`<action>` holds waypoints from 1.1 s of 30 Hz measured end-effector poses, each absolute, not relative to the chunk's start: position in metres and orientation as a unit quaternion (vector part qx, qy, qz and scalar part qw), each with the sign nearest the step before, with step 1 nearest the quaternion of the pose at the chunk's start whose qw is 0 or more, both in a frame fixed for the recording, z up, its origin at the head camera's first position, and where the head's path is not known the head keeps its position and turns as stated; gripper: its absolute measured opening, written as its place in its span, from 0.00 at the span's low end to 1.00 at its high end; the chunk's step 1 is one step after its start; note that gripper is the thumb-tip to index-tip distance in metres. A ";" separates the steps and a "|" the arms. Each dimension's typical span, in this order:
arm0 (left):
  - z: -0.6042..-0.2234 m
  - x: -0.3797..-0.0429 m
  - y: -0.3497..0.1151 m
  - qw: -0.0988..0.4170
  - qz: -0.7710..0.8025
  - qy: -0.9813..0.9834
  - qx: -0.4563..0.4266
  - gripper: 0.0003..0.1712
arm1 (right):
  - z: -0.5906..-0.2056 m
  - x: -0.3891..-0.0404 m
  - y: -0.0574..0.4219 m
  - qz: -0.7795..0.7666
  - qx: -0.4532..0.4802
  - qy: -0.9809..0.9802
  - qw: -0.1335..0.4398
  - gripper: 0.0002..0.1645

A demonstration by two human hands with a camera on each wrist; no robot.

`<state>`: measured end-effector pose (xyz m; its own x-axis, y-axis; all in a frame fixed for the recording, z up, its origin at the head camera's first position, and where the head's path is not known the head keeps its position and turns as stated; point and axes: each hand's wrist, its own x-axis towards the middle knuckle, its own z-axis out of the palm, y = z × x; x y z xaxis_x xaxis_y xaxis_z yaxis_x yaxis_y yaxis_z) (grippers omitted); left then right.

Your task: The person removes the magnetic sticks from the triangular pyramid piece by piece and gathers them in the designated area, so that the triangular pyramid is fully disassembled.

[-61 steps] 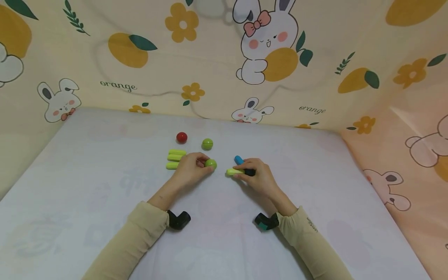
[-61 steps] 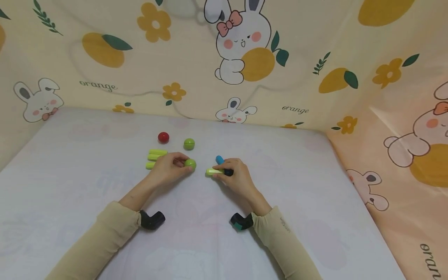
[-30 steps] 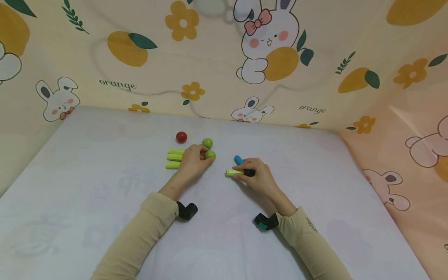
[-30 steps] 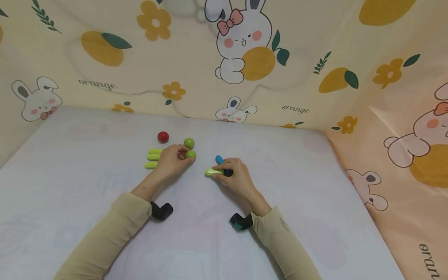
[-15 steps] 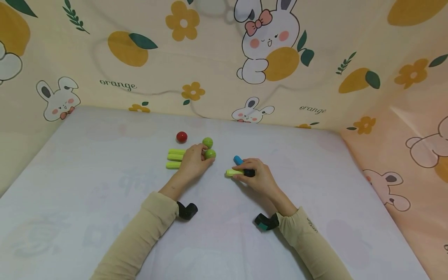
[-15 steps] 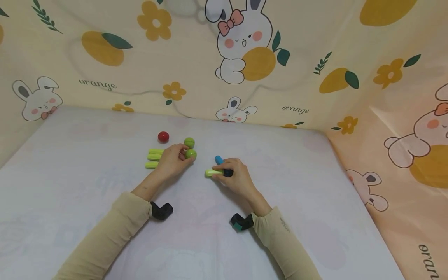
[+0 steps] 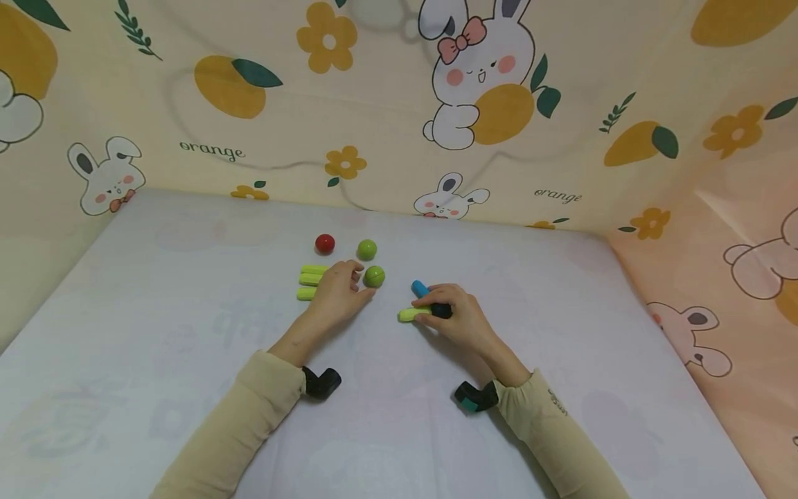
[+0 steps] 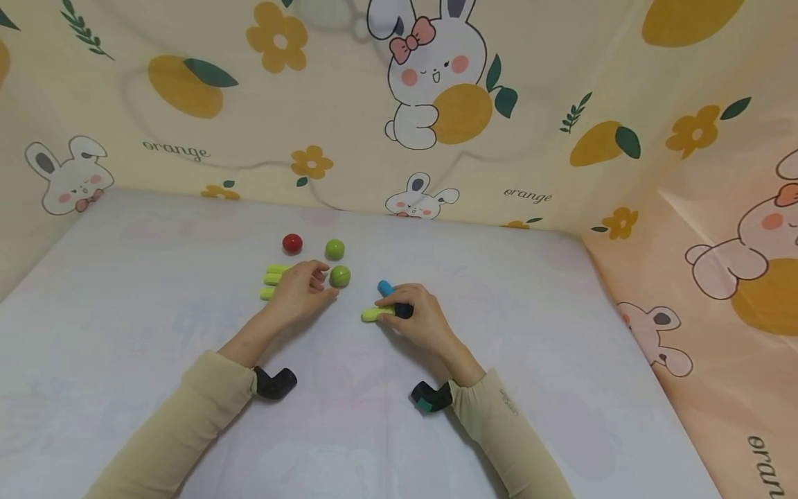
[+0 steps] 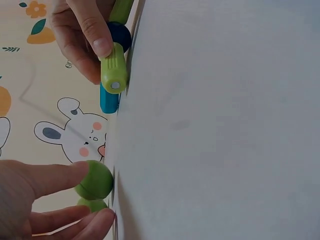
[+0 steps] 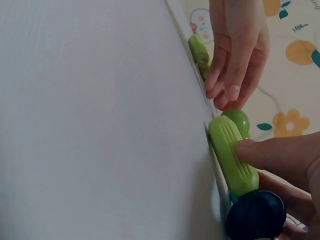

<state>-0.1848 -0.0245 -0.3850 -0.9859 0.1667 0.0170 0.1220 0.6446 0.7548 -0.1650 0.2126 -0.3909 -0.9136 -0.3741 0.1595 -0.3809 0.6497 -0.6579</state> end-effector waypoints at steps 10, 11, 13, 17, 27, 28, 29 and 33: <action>-0.385 -0.176 -0.031 0.017 0.429 0.899 0.085 0.24 | -0.392 -0.162 0.210 0.388 0.243 -0.889 -0.009 0.16; -0.386 -0.175 -0.031 0.016 0.430 0.899 0.084 0.24 | -0.391 -0.162 0.210 0.391 0.247 -0.886 -0.008 0.17; -0.387 -0.174 -0.031 0.014 0.431 0.898 0.085 0.23 | -0.390 -0.162 0.211 0.396 0.256 -0.882 -0.005 0.18; -0.384 -0.171 -0.031 0.019 0.436 0.895 0.088 0.20 | -0.387 -0.161 0.216 0.395 0.261 -0.881 0.006 0.22; -0.378 -0.163 -0.023 0.049 0.437 0.892 0.108 0.17 | -0.385 -0.157 0.234 0.383 0.226 -0.895 -0.014 0.22; -0.379 -0.163 -0.022 0.054 0.439 0.890 0.113 0.17 | -0.385 -0.157 0.235 0.382 0.223 -0.897 -0.016 0.22; -0.379 -0.163 -0.021 0.060 0.440 0.888 0.118 0.18 | -0.385 -0.156 0.235 0.380 0.221 -0.898 -0.017 0.21; -0.382 -0.163 -0.015 0.075 0.445 0.880 0.146 0.19 | -0.386 -0.157 0.236 0.381 0.219 -0.898 -0.018 0.20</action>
<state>-0.1629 -0.0146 -0.3823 -0.9461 0.3238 -0.0020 0.1902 0.5609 0.8057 -0.1574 0.2364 -0.3864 -0.9032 -0.4074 0.1349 -0.3799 0.6128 -0.6929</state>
